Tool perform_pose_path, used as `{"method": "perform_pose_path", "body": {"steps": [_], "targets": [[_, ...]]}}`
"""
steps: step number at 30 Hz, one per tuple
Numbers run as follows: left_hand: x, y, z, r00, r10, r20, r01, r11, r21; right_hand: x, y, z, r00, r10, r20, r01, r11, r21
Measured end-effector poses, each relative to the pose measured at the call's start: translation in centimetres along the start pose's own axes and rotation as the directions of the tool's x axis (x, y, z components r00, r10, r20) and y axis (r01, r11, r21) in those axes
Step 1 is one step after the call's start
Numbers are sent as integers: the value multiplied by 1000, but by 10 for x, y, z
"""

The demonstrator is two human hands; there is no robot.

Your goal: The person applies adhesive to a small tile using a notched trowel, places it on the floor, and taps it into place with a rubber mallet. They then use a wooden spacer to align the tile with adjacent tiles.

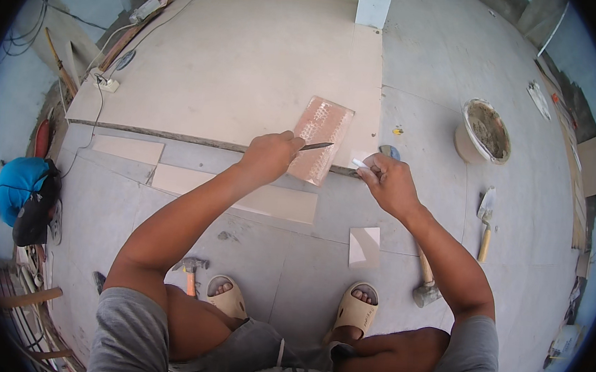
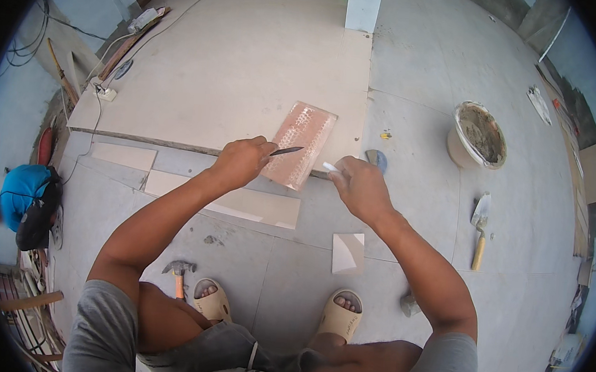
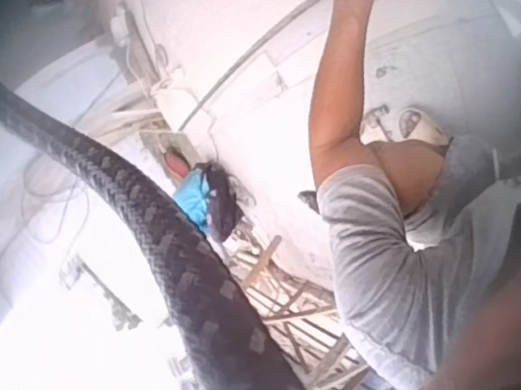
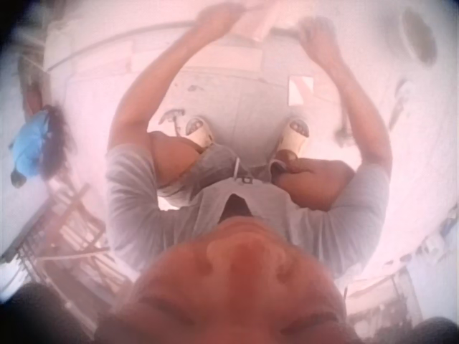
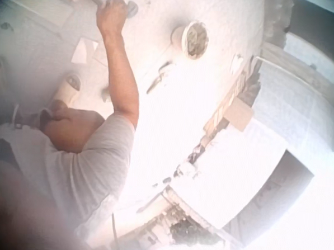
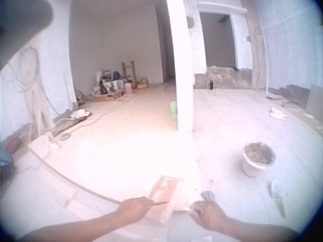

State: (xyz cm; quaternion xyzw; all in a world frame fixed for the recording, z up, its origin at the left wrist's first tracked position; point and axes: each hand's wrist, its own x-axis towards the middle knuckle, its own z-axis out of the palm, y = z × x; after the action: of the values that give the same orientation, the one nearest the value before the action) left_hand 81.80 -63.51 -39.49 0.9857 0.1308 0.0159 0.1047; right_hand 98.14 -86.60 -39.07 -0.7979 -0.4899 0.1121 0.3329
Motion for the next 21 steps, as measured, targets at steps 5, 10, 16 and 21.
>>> {"method": "perform_pose_path", "body": {"steps": [5, 10, 16, 21], "targets": [[2, 16, 2, 991, 134, 22, -136, 982, 129, 6, -5, -4, 998, -39, 45, 42, 997, -69], [1, 27, 2, 981, 196, -5, -192, 966, 172, 6, -6, 2, 997, -73, 29, 75, 994, -75], [3, 29, 4, 949, 313, -31, -297, 925, 239, 4, -7, 8, 982, -162, 99, 173, 978, -119], [2, 33, 8, 912, 404, 67, -403, 857, 320, 3, -3, 18, 951, -117, 285, 160, 978, -131]]}}
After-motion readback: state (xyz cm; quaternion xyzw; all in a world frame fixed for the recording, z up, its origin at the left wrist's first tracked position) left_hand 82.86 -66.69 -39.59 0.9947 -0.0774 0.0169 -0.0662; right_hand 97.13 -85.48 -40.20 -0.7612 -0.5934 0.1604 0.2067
